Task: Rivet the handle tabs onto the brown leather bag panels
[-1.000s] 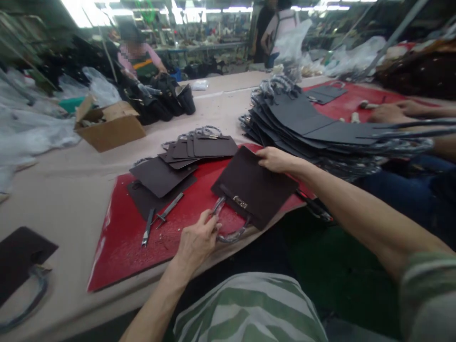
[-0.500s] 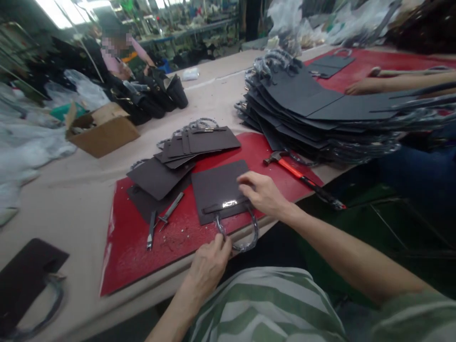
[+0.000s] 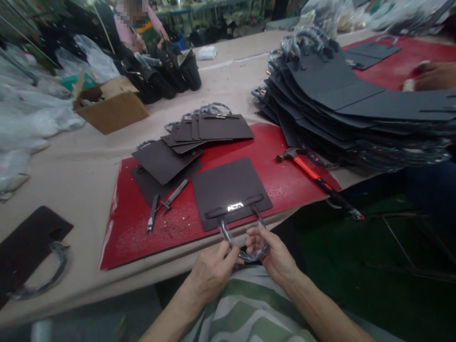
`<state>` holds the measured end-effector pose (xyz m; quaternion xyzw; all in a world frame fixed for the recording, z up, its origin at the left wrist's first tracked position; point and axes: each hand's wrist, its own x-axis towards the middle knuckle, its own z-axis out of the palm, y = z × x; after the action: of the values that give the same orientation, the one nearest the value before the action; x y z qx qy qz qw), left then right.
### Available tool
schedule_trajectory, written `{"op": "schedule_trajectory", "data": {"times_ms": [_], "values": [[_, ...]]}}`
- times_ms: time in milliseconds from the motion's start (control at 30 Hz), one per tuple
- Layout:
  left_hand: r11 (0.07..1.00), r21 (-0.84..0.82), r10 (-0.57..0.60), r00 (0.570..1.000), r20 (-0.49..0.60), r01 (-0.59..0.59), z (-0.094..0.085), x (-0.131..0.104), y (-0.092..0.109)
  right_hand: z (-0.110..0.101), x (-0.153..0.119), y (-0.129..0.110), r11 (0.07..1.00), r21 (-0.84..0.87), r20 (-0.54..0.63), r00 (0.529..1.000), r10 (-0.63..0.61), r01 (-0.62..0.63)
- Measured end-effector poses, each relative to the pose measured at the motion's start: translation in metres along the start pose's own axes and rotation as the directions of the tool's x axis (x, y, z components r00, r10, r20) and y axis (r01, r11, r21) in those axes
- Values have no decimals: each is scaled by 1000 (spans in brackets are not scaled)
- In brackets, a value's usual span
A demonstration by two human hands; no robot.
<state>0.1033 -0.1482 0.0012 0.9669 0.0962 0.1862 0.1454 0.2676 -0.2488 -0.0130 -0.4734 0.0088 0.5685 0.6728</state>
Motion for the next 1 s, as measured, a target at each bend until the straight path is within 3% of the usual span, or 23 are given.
{"op": "schedule_trajectory", "data": {"times_ms": [67, 133, 167, 200, 267, 300, 333, 400, 533, 667, 733, 867, 933, 1000], "values": [[977, -174, -123, 992, -9, 120, -2, -1, 3, 5, 0, 3, 999, -33, -10, 999, -39, 39], [853, -402, -354, 935, 23, 333, -7, 1, 7, 6, -2, 5, 997, -52, -26, 998, -56, 55], [730, -511, -489, 869, 73, 454, -11, 2, 8, 5, -4, 5, 997, -63, -33, 998, -55, 52], [569, -603, -614, 776, 142, 560, -15, 4, 9, 4, -6, 6, 996, -76, -42, 998, -53, 50], [192, -724, -781, 550, 296, 663, -25, 8, 5, 3, -10, 5, 993, -103, -66, 996, -56, 49], [25, -764, -818, 452, 355, 645, -31, 9, 1, 3, -11, 5, 993, -112, -77, 995, -57, 48], [-98, -800, -840, 382, 386, 592, -38, 10, -6, 4, -11, 5, 992, -119, -90, 994, -56, 45], [-194, -868, -881, 307, 359, 456, -53, 11, -26, 5, -10, 4, 992, -125, -113, 993, -44, 30], [-58, -942, -964, 227, 139, 330, -87, 2, -80, 5, -3, 4, 987, -161, -154, 988, 5, -30], [111, -914, -993, 80, -86, 391, -103, -15, -131, 4, -3, 6, 974, -222, -151, 989, 2, -36], [168, -876, -985, 52, -163, 452, -102, -22, -150, 6, -5, 9, 969, -245, -132, 991, 6, -38], [283, -675, -953, 122, -276, 682, -94, -30, -172, 8, -8, 14, 959, -280, -120, 993, 2, -36], [321, -422, -922, 178, -344, 847, -93, -30, -175, 8, -8, 15, 963, -270, -105, 994, -9, -20], [314, -132, -885, 239, -399, 940, -93, -27, -175, 8, -8, 15, 970, -245, -80, 997, -18, -2]]}}
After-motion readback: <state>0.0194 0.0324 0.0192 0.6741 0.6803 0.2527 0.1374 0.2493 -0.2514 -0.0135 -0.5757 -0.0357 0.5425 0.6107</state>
